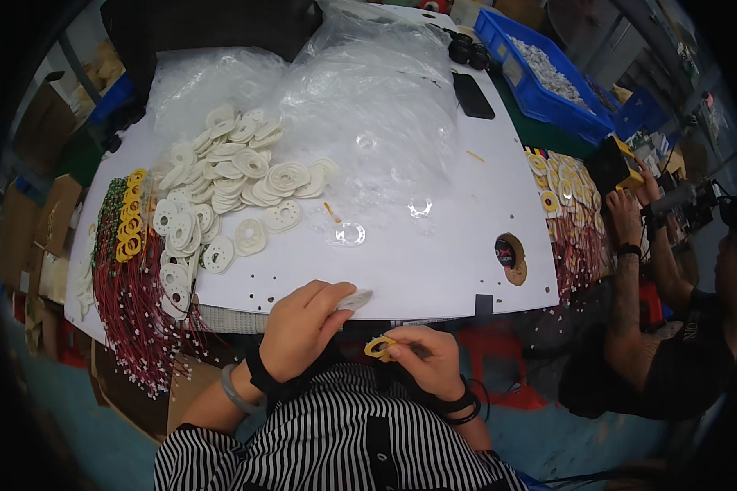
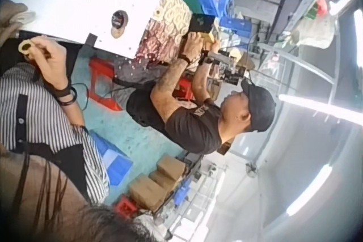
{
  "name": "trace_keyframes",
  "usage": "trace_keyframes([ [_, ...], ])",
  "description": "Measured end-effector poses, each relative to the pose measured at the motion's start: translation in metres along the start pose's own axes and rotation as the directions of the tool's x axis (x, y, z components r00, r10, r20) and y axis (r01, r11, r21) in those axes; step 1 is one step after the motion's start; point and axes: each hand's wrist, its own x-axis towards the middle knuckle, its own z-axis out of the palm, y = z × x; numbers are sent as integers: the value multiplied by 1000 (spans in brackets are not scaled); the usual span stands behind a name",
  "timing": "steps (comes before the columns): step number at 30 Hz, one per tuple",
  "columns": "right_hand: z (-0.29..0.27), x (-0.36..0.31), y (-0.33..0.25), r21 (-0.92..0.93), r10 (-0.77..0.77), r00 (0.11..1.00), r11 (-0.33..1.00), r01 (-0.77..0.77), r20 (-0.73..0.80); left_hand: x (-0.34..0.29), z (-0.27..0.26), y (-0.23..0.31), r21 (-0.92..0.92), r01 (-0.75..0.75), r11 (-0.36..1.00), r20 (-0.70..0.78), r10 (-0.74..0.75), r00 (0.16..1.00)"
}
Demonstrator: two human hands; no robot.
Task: Manually assemble small electronic components with wiring.
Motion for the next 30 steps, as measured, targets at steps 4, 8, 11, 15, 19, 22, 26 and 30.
trace_keyframes([
  [4, -2, 4, -15, -81, -129, 990, 988, 133, 52, -3, 0, 16, -536, 289, 794, 264, -168, 950],
  [8, -3, -1, -7, -32, -8, 1000, 999, 7, -27, 2, 1, 19, -675, 452, 583, 455, -154, 877],
  [11, -3, -5, -6, -30, 13, 998, 999, -15, -58, 1, 7, 16, -689, 519, 506, 520, -154, 840],
  [15, -2, -6, -8, -60, 43, 995, 997, -48, -88, -1, 11, 15, -696, 594, 404, 586, -158, 795],
  [19, 0, -7, -10, -73, 49, 995, 996, -55, -91, -3, 11, 18, -696, 572, 434, 569, -154, 808],
  [22, -1, -8, -12, -96, 29, 997, 995, -36, -71, -5, 10, 18, -687, 580, 438, 581, -149, 800],
  [26, -1, -9, -12, -160, -9, 999, 987, 1, -50, -5, 6, 20, -684, 574, 450, 579, -143, 803],
  [30, 4, -8, -13, -242, -81, 991, 969, 54, -104, -2, 5, 22, -682, 508, 525, 534, -117, 837],
])
